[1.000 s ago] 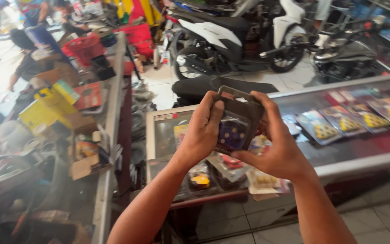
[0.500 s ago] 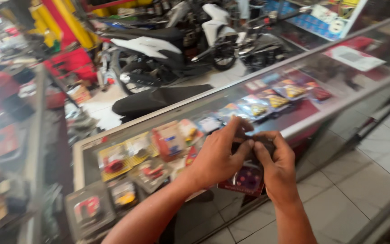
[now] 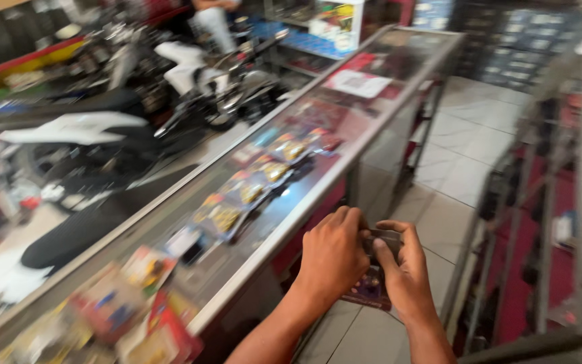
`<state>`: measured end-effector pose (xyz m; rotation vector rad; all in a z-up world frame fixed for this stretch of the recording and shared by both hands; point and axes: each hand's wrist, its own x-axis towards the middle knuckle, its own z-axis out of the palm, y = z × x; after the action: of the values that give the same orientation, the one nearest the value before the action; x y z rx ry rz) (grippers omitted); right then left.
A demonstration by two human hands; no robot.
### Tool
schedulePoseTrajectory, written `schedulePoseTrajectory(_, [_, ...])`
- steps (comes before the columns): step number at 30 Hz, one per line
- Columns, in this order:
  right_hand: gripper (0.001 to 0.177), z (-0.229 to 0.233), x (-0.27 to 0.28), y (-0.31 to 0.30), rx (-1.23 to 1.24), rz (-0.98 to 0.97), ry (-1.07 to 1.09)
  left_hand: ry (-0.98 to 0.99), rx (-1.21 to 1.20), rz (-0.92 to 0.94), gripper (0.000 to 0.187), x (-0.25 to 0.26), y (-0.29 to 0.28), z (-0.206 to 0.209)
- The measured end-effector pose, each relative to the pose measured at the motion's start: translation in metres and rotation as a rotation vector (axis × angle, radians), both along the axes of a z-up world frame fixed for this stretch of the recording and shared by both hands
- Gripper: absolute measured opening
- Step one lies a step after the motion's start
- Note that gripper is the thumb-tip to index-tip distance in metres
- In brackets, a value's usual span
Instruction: The person picks up several packaged motorcycle parts from a display counter and hangs them onto metal hooks on a wall-mounted rack.
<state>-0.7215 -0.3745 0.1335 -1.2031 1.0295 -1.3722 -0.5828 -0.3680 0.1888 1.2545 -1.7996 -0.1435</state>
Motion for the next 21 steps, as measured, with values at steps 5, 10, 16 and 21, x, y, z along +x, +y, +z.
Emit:
schedulePoseTrajectory(5, [0.023,-0.024,-0.049,-0.010,-0.005,-0.095,-0.078,0.120,0.137,-0.095,0.006,-0.041,-0.030,-0.015])
schedulePoseTrajectory(10, [0.033,-0.041,-0.080,-0.003,-0.073,-0.114,-0.006,0.354,0.163,-0.197,0.009,-0.075,-0.065,-0.038])
schedulePoseTrajectory(16, [0.034,-0.057,-0.107,-0.021,-0.105,-0.348,-0.129,0.730,0.473,-0.589,0.029,-0.115,-0.105,-0.080])
schedulePoseTrajectory(21, [0.029,-0.053,-0.124,-0.047,-0.106,-0.460,-0.149,0.616,0.784,-0.696,0.040,-0.131,-0.131,-0.100])
